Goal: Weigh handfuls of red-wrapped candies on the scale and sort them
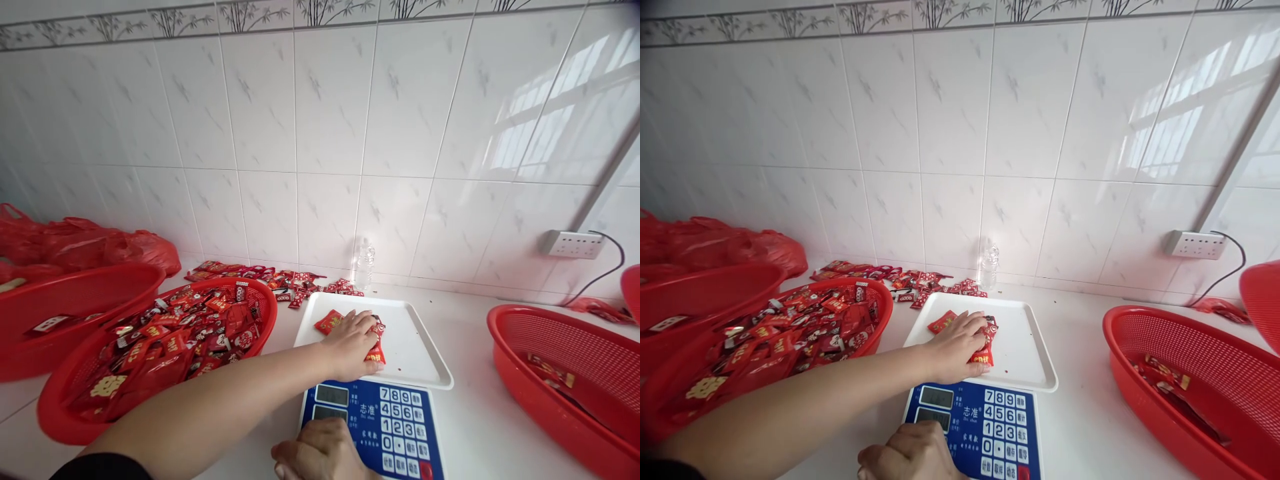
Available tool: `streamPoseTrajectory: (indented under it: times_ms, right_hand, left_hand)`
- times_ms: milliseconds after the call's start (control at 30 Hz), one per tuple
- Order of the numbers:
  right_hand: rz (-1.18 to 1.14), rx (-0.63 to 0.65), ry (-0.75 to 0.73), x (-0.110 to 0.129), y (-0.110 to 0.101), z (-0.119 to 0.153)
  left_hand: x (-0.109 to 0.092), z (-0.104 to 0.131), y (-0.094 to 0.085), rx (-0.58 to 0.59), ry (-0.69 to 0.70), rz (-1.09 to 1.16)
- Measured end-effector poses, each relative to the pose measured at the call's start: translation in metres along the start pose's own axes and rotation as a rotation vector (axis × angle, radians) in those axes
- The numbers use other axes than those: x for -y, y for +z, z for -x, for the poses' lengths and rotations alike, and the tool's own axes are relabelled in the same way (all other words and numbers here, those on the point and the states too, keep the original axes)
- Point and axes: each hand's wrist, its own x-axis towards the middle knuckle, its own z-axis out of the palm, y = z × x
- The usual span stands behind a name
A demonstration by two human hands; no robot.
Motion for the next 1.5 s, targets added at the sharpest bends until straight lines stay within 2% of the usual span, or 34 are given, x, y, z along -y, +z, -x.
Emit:
streamPoseTrajectory:
  times_ms: [100, 233, 333, 433, 500, 600, 667, 733, 833, 967, 1067, 1167, 1333, 1500]
  right_hand:
    - [-0.003, 0.077, 0.003, -0.001, -0.004, 0.001]
    - [0.002, 0.123, 0.029, -0.001, -0.006, 0.002]
    - [-0.025, 0.106, 0.039, 0.001, -0.006, 0.003]
    - [-0.046, 0.166, 0.055, 0.000, -0.008, 0.004]
    - [-0.105, 0.180, 0.182, -0.003, -0.010, 0.005]
    - [-0.395, 0.099, 0.553, -0.009, -0.011, 0.004]
    - [-0.594, 0.008, 0.731, -0.012, -0.012, 0.002]
    - [-0.682, -0.062, 0.771, -0.014, -0.014, 0.000]
    - [-0.646, -0.051, 0.701, -0.014, -0.018, -0.003]
    - [-0.536, 0.033, 0.566, -0.014, -0.021, -0.004]
    - [-0.549, 0.087, 0.555, -0.014, -0.021, -0.005]
    - [-0.588, 0.079, 0.605, -0.015, -0.019, -0.003]
    - [-0.596, -0.049, 0.703, -0.022, -0.017, 0.003]
    - [-0.561, -0.145, 0.738, -0.024, -0.021, 0.002]
  left_hand:
    - [-0.004, 0.001, -0.001, -0.044, 0.003, 0.046]
    - [0.004, 0.004, -0.019, -0.137, 0.010, 0.098]
    - [0.016, 0.014, -0.037, -0.203, -0.077, 0.172]
    - [0.026, 0.031, -0.054, -0.278, -0.200, 0.277]
    - [0.026, 0.047, -0.063, -0.290, -0.295, 0.385]
    - [0.011, 0.072, -0.071, -0.286, -0.384, 0.627]
    - [-0.005, 0.088, -0.070, -0.311, -0.403, 0.786]
    - [-0.022, 0.100, -0.061, -0.337, -0.424, 0.938]
    - [-0.039, 0.114, -0.040, -0.284, -0.440, 1.193]
    - [-0.040, 0.125, -0.018, -0.254, -0.462, 1.374]
    - [-0.034, 0.131, -0.014, -0.230, -0.437, 1.409]
    - [-0.030, 0.133, -0.013, -0.180, -0.393, 1.380]
    - [-0.031, 0.118, -0.018, -0.153, -0.315, 1.183]
    - [-0.028, 0.102, -0.020, -0.127, -0.213, 1.227]
